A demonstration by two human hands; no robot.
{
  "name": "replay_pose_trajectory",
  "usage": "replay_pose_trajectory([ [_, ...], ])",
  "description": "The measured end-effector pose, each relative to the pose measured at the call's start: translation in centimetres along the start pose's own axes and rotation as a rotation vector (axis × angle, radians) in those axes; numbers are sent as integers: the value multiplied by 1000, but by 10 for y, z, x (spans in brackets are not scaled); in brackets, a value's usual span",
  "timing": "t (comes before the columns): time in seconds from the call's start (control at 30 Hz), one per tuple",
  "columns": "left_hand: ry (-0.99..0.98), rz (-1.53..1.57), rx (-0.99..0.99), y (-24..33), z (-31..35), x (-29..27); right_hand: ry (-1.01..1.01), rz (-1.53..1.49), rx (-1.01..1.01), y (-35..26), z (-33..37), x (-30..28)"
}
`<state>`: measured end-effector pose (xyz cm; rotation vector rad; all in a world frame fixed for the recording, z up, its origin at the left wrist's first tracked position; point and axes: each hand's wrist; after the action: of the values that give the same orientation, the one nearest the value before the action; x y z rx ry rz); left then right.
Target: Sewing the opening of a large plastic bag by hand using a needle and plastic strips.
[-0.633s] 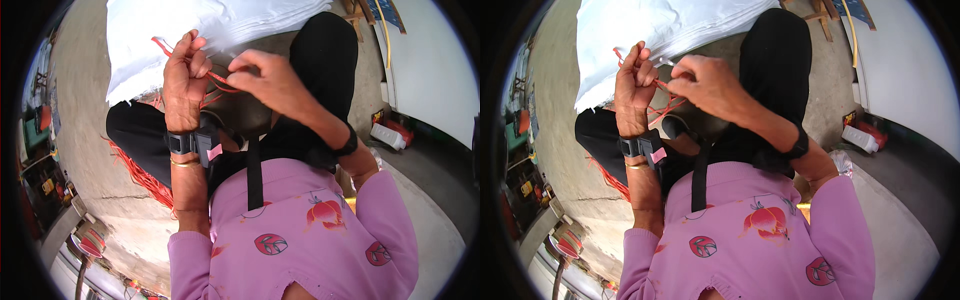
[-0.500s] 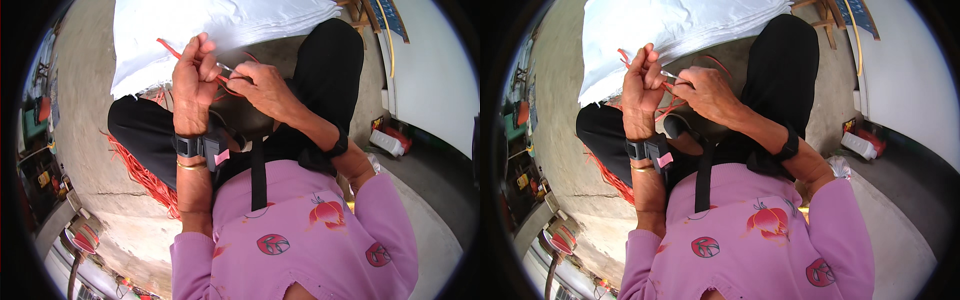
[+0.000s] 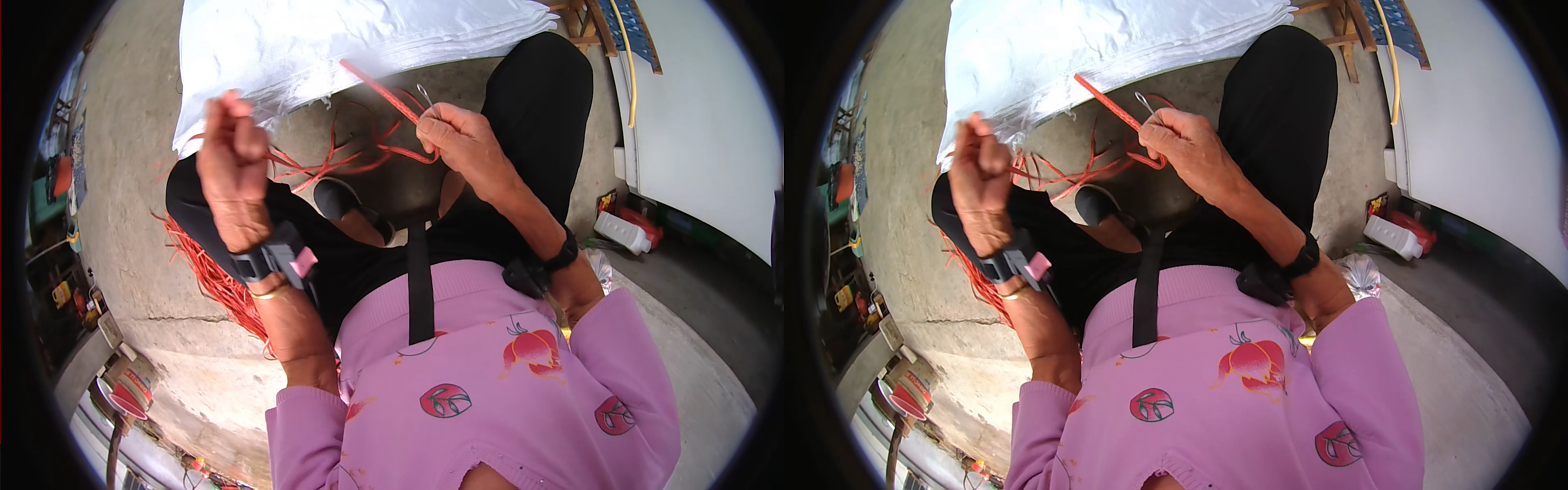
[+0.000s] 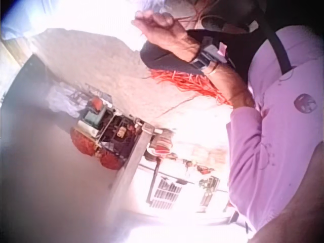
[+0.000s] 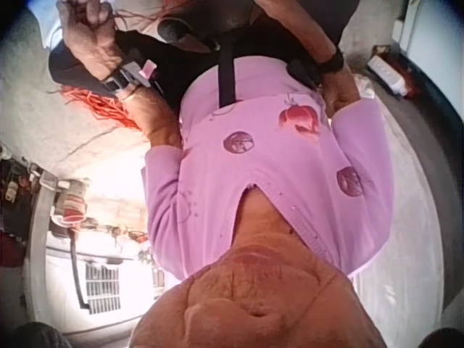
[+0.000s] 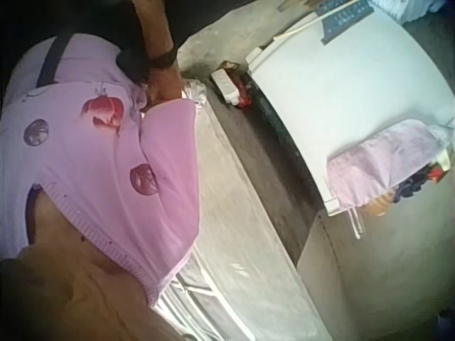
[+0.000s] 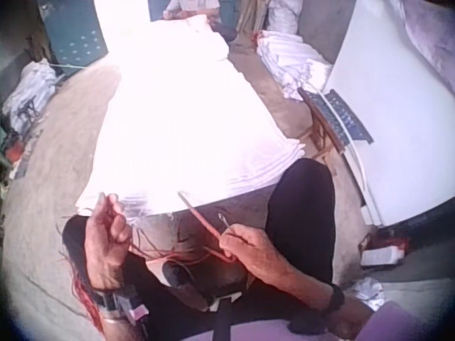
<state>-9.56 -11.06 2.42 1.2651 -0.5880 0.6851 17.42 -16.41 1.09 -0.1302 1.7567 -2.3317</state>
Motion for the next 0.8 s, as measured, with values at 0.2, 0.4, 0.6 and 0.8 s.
replay_pose_trajectory([
  [0.2,131,-87,-427,-81,33,41,-1,44,-12,8,0,9],
  [0.4,94,23,-173,-76,23,38,-66,214,14,11,7,10],
  [0.6,-51,-330,-276,-84,35,38,112,165,-88,6,0,3],
  [0.8,-57,-471,-357,-91,38,40,171,338,-175,14,-2,5],
])
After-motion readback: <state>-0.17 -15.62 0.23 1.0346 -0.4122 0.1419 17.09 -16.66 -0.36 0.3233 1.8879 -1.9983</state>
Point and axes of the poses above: each hand's wrist, its own z-axis away from the middle knuckle, its own x-axis out of the palm, y = z × x, and after that the axes turned 7 degrees about z, right-handed
